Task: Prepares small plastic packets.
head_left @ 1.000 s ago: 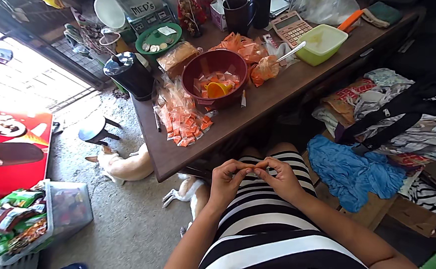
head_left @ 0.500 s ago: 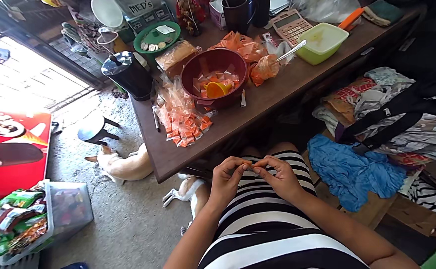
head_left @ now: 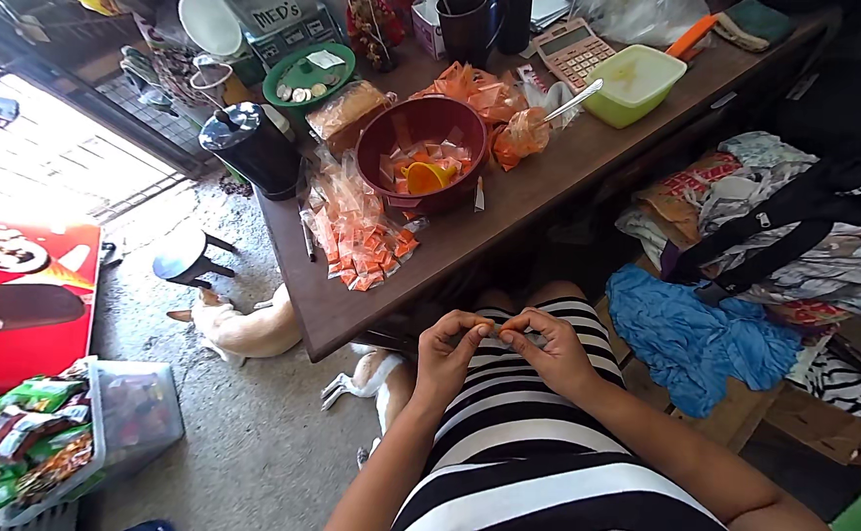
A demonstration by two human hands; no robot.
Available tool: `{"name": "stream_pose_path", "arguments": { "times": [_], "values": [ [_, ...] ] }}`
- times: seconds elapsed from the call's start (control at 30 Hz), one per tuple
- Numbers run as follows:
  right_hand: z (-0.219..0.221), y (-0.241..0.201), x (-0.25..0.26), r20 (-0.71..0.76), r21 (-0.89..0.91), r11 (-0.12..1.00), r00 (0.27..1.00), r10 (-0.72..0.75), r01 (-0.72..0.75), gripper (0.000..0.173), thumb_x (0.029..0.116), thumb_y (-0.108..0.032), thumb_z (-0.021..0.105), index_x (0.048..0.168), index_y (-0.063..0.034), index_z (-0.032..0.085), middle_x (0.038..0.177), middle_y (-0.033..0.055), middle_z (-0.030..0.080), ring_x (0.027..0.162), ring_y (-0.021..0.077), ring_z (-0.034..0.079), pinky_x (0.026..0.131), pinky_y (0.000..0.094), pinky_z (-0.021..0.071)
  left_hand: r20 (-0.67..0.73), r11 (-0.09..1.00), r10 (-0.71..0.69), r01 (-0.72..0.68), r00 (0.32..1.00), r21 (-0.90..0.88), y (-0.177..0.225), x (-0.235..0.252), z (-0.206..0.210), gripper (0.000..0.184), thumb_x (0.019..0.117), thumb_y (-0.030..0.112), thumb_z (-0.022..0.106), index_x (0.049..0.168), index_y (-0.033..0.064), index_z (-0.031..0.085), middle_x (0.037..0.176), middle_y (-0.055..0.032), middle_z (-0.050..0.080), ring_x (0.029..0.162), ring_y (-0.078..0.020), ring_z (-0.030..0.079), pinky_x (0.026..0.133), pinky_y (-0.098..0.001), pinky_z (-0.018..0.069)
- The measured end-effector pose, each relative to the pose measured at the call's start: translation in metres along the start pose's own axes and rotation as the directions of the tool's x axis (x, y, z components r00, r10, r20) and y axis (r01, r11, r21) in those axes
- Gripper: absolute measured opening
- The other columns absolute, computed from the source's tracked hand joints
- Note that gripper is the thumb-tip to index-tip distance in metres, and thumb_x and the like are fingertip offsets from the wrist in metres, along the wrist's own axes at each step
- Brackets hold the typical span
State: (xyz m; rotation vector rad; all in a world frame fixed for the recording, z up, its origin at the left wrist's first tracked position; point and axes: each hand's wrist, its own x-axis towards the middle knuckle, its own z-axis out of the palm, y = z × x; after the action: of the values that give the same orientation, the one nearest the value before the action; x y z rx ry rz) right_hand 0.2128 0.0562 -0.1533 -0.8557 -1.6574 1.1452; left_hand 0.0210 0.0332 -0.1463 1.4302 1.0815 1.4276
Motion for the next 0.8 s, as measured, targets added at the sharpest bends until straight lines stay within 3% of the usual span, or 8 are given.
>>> {"name": "stream_pose_path", "arguments": {
  "times": [0.2, 0.33, 0.4, 0.67, 0.8],
  "values": [
    [0.0000, 0.0004, 0.0002, -0.051, 0.033, 0.999, 0.999, -0.007, 0.009, 0.018, 0.1005, -0.019, 0.063, 0.102, -0.0046, 0.074, 0.095, -0.0020, 0.071, 0.094, 0.0016, 0.064, 0.090, 0.0216, 0.0520, -0.084, 1.000, -0.015, 0.013, 0.996, -0.019, 0.0058, 0.0031, -0.0006, 0.016, 0.1035, 0.006, 0.054, 0.106, 0.0023, 0.070, 0.100, 0.0020, 0.070, 0.080, -0.0014, 0.063, 0.068, -0.0179, 0.0534],
    [0.0007, 0.0008, -0.0003, -0.068, 0.055, 0.998, 0.998, -0.009, 0.013, 0.017, 0.1001, -0.018, 0.064, 0.102, -0.0041, 0.074, 0.095, -0.0020, 0.071, 0.093, 0.0014, 0.064, 0.089, 0.0205, 0.0528, -0.023, 0.998, -0.036, 0.035, 0.999, -0.046, 0.0025, 0.0002, -0.0017, 0.023, 0.0968, 0.021, 0.070, 0.109, 0.0016, 0.071, 0.103, 0.0020, 0.070, 0.084, -0.0020, 0.063, 0.074, -0.0194, 0.0543],
    [0.0016, 0.0011, 0.0000, -0.066, 0.057, 0.998, 0.998, -0.020, 0.023, 0.017, 0.1004, -0.018, 0.064, 0.103, -0.0044, 0.074, 0.096, -0.0020, 0.071, 0.094, 0.0018, 0.064, 0.090, 0.0215, 0.0525, 0.004, 0.998, -0.045, 0.045, 0.999, -0.050, 0.0000, -0.0017, 0.0013, 0.026, 0.0924, 0.022, 0.076, 0.108, 0.0021, 0.073, 0.104, 0.0006, 0.071, 0.085, -0.0032, 0.064, 0.075, -0.0203, 0.0554],
    [0.0025, 0.0029, -0.0001, -0.068, 0.072, 0.997, 0.998, -0.011, 0.016, 0.017, 0.0997, -0.017, 0.065, 0.103, -0.0030, 0.074, 0.096, -0.0012, 0.071, 0.093, 0.0017, 0.064, 0.089, 0.0206, 0.0536, -0.078, 0.999, -0.029, 0.026, 0.997, -0.041, 0.0010, -0.0023, 0.0056, 0.010, 0.0931, 0.007, 0.071, 0.100, 0.0017, 0.077, 0.097, -0.0011, 0.073, 0.088, -0.0063, 0.068, 0.079, -0.0231, 0.0582],
    [0.0030, 0.0010, 0.0007, -0.072, 0.137, 0.991, 0.997, 0.017, -0.007, 0.015, 0.0997, -0.014, 0.064, 0.103, -0.0016, 0.073, 0.097, -0.0010, 0.071, 0.092, 0.0018, 0.066, 0.088, 0.0206, 0.0561, -0.101, 0.999, -0.014, 0.010, 0.995, -0.033, 0.0000, -0.0037, 0.0047, 0.008, 0.0913, 0.007, 0.073, 0.097, 0.0034, 0.078, 0.095, -0.0006, 0.074, 0.087, -0.0063, 0.069, 0.080, -0.0234, 0.0584]
  ]
}}
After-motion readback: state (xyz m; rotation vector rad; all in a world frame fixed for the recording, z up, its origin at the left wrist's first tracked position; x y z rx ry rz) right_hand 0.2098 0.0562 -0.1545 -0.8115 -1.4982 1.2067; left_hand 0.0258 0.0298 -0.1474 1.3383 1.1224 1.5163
